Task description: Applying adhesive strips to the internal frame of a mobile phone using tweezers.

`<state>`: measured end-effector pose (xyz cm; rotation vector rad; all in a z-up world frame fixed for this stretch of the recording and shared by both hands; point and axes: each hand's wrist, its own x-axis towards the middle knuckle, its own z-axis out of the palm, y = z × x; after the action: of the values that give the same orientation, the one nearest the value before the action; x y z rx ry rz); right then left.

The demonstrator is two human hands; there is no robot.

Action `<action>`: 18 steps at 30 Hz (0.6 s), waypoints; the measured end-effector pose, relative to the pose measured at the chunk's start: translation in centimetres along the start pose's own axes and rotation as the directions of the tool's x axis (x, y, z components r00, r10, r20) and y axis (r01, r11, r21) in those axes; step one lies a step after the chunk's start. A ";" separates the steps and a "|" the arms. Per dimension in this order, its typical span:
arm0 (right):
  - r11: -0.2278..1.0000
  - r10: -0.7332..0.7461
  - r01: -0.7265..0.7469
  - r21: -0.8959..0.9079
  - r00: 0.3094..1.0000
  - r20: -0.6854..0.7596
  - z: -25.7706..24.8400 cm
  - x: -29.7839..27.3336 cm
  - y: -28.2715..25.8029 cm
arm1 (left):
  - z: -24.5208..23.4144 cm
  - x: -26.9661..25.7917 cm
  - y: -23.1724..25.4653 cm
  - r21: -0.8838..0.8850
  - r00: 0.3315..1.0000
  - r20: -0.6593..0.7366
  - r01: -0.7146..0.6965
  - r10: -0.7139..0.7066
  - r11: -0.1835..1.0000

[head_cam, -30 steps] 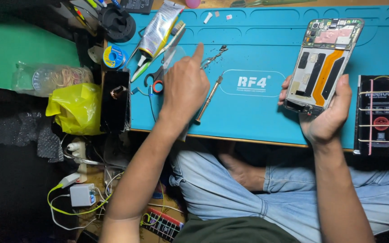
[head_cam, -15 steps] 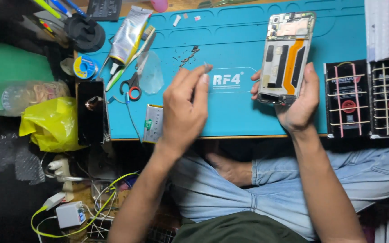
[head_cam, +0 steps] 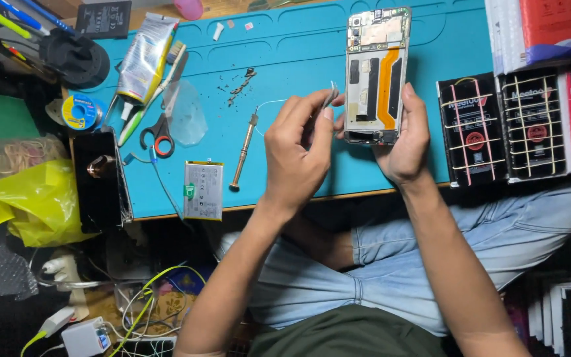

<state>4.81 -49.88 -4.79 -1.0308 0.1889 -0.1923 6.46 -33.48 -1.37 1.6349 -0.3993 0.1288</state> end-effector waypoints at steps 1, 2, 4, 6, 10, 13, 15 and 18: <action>1.000 -0.002 0.002 -0.001 1.000 0.000 -0.2 0.1 0.0 | 0.4 -0.4 0.8 -0.001 1.000 0.000 -0.001 0.001 1.000; 0.999 0.003 0.001 0.053 0.997 -0.072 -0.3 0.3 0.0 | 0.7 -0.8 1.6 -0.256 0.990 0.013 0.140 -0.141 0.956; 0.993 0.031 -0.016 0.115 0.990 -0.135 0.0 0.0 0.2 | 0.6 -2.2 4.7 -0.481 0.957 0.049 0.274 -0.286 0.833; 0.980 0.085 -0.049 0.194 0.979 -0.183 0.7 -0.3 0.3 | 0.0 -3.5 9.5 -0.751 0.829 0.448 0.552 -0.335 0.362; 0.998 0.046 -0.048 -0.040 0.998 -0.047 1.4 -0.4 -0.9 | -2.7 -5.3 11.7 -0.707 0.787 0.535 0.616 -0.307 0.348; 0.997 0.009 -0.010 -0.073 1.000 -0.009 1.0 -0.2 -0.7 | -4.3 -6.2 12.7 -0.619 0.687 0.693 0.723 -0.220 0.307; 0.999 0.003 -0.002 -0.042 1.000 0.023 0.7 -0.1 -0.4 | -5.2 -6.5 13.1 -0.505 0.555 0.823 0.813 -0.122 0.289; 0.996 0.066 -0.056 -0.075 0.987 0.148 -0.8 -0.4 -0.9 | -5.9 -6.7 13.3 -0.374 0.398 0.917 0.882 -0.028 0.288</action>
<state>4.12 -50.88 -4.38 -1.1036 0.0903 -0.0520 -3.30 -27.25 9.72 0.5374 -0.4199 -1.2814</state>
